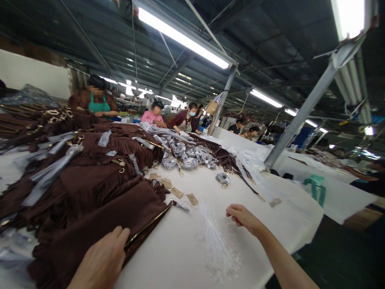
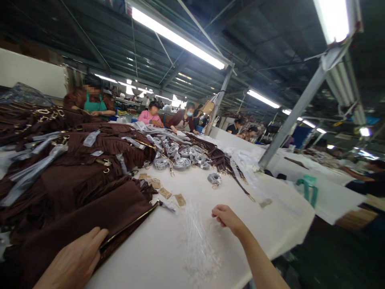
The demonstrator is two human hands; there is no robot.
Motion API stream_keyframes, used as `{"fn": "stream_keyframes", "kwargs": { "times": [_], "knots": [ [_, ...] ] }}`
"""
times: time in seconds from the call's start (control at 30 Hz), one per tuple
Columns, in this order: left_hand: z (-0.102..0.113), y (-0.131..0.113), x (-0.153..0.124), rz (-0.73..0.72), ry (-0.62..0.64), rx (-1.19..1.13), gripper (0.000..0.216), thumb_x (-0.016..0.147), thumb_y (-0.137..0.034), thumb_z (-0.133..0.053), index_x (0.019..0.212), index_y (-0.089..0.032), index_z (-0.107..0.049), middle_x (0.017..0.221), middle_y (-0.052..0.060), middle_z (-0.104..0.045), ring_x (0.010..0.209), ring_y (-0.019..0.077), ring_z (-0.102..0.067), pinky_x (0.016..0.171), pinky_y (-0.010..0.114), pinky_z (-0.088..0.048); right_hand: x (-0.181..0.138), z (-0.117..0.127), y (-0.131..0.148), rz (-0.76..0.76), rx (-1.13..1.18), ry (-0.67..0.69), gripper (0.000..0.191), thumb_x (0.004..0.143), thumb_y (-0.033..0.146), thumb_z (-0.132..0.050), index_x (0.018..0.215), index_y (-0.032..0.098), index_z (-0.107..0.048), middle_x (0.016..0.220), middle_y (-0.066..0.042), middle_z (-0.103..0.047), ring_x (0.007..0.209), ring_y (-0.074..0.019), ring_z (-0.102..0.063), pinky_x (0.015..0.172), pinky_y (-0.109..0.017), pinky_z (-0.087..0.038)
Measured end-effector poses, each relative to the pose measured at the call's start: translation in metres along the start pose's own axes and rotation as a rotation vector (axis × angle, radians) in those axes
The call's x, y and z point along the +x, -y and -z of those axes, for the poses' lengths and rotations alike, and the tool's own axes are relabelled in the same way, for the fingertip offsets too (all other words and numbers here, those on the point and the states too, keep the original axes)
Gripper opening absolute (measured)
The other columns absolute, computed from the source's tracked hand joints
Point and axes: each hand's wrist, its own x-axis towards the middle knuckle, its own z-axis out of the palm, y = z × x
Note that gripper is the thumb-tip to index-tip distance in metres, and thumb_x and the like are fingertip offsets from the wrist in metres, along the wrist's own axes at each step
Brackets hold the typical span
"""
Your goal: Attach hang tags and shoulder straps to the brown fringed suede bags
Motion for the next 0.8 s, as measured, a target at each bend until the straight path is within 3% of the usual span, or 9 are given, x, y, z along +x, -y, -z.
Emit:
{"fn": "stream_keyframes", "kwargs": {
  "times": [0.13, 0.27, 0.43, 0.6, 0.7, 0.8],
  "knots": [
    [0.001, -0.001, 0.002, -0.014, -0.004, -0.003, 0.049, 0.086, 0.001, -0.028, 0.122, -0.013, -0.058, 0.118, 0.015, -0.064, 0.108, 0.0257, -0.064, 0.095, 0.042, -0.05, -0.015, -0.005, -0.001, -0.018, -0.122, 0.064, 0.037, 0.088, 0.029, -0.062, 0.054, 0.016, -0.055, 0.045, 0.005, -0.05, 0.038, -0.0083, -0.045, 0.04, -0.021, -0.033],
    [0.003, -0.001, 0.001, -0.004, 0.007, -0.006, 0.046, 0.087, 0.0, -0.029, 0.117, -0.014, -0.06, 0.119, 0.015, -0.063, 0.11, 0.0253, -0.064, 0.096, 0.041, -0.049, -0.025, -0.017, -0.004, 0.014, -0.207, 0.09, 0.041, 0.073, 0.015, -0.064, 0.037, 0.019, -0.046, 0.031, 0.006, -0.04, 0.035, -0.0089, -0.041, 0.044, -0.024, -0.029],
    [0.006, -0.003, -0.001, -0.011, -0.025, 0.005, 0.048, 0.086, -0.001, -0.027, 0.116, -0.015, -0.062, 0.12, 0.015, -0.064, 0.112, 0.0264, -0.063, 0.096, 0.041, -0.051, -0.024, -0.014, -0.008, 0.016, -0.156, 0.128, 0.033, 0.074, 0.014, -0.059, 0.045, 0.019, -0.047, 0.036, 0.01, -0.039, 0.038, -0.0084, -0.038, 0.045, -0.022, -0.03],
    [0.003, -0.004, 0.001, 0.016, -0.029, 0.022, 0.051, 0.085, -0.001, -0.029, 0.123, -0.015, -0.062, 0.128, 0.015, -0.063, 0.118, 0.0272, -0.062, 0.1, 0.042, -0.05, -0.028, 0.009, -0.003, 0.027, -0.004, 0.13, 0.01, 0.069, 0.024, -0.055, 0.06, 0.018, -0.054, 0.052, 0.004, -0.055, 0.043, -0.0081, -0.041, 0.04, -0.021, -0.024],
    [-0.014, 0.007, 0.005, 0.025, -0.042, 0.032, 0.053, 0.085, -0.003, -0.033, 0.131, -0.014, -0.057, 0.137, 0.016, -0.059, 0.123, 0.0271, -0.058, 0.105, 0.041, -0.047, -0.028, 0.018, 0.004, 0.041, 0.092, 0.123, 0.015, 0.066, 0.034, -0.054, 0.065, 0.019, -0.052, 0.069, -0.003, -0.065, 0.046, -0.008, -0.047, 0.039, -0.02, -0.026],
    [-0.03, 0.021, 0.007, -0.015, -0.085, -0.001, 0.054, 0.085, -0.006, -0.039, 0.134, -0.016, -0.056, 0.14, 0.016, -0.056, 0.127, 0.0291, -0.055, 0.108, 0.043, -0.044, -0.023, 0.02, 0.017, 0.096, 0.169, 0.079, 0.024, 0.066, 0.043, -0.052, 0.072, 0.02, -0.049, 0.073, -0.003, -0.065, 0.051, -0.009, -0.052, 0.042, -0.019, -0.033]
  ]
}}
